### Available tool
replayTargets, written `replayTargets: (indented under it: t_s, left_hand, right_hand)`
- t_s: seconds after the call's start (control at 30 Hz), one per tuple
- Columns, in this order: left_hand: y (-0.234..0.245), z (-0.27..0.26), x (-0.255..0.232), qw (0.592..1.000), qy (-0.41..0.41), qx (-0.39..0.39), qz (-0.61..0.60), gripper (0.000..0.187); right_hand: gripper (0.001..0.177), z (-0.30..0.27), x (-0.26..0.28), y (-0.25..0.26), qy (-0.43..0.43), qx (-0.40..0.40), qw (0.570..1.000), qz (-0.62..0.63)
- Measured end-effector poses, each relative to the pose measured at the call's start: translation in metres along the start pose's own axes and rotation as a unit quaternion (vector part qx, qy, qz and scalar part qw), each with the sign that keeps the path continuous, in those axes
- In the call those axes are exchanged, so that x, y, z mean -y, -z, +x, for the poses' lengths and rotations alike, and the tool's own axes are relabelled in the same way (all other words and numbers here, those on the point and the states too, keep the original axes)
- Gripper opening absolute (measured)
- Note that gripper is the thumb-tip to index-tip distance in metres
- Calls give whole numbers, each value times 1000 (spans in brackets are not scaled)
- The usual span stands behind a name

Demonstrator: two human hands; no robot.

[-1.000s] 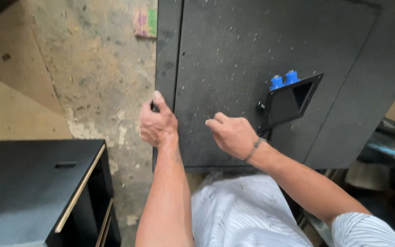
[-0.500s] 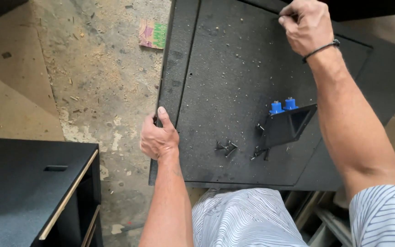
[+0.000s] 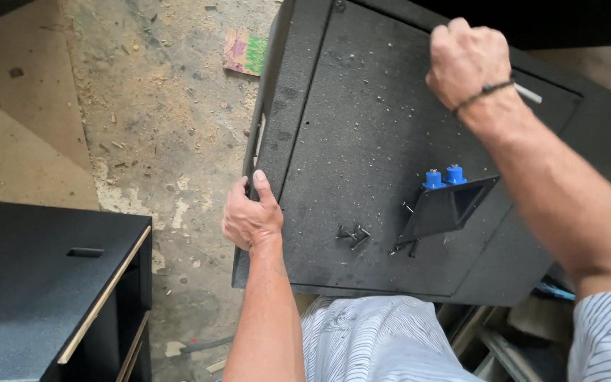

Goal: The person is using an allen key to tighten screws on a black cabinet or enclosure.

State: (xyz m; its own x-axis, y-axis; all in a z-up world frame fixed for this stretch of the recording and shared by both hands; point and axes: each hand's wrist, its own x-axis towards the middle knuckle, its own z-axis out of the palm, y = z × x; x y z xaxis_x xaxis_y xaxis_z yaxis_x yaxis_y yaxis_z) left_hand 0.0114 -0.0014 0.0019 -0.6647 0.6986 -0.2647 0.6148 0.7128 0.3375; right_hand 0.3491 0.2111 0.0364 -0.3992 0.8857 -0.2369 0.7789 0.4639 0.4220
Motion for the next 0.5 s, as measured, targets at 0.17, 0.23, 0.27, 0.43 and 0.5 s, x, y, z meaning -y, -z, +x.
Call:
replayTargets:
  t_s: [0.17,0.23,0.27,0.43,0.5]
  left_hand:
    - [1,0,0,1000,4,-1,-4,68]
    - [3,-1,0,1000,13,10,-6,67]
    - [3,-1,1,1000,13,11,-7,69]
    - [3,-2,1,1000,6,6,-1,69]
    - [1,-1,1,1000,17,0,-2,65]
  right_hand:
    - [15,8,-6,-7,-29,49,997,-50]
    - [15,6,-5,-5,-14,63,998,-20]
    - [14,3,0,-3,-2,19,1000,-18]
    - [10,-5,-12,-29,-45,52,996,55]
    - [9,-7,-6,-39,-41,-40,995,80]
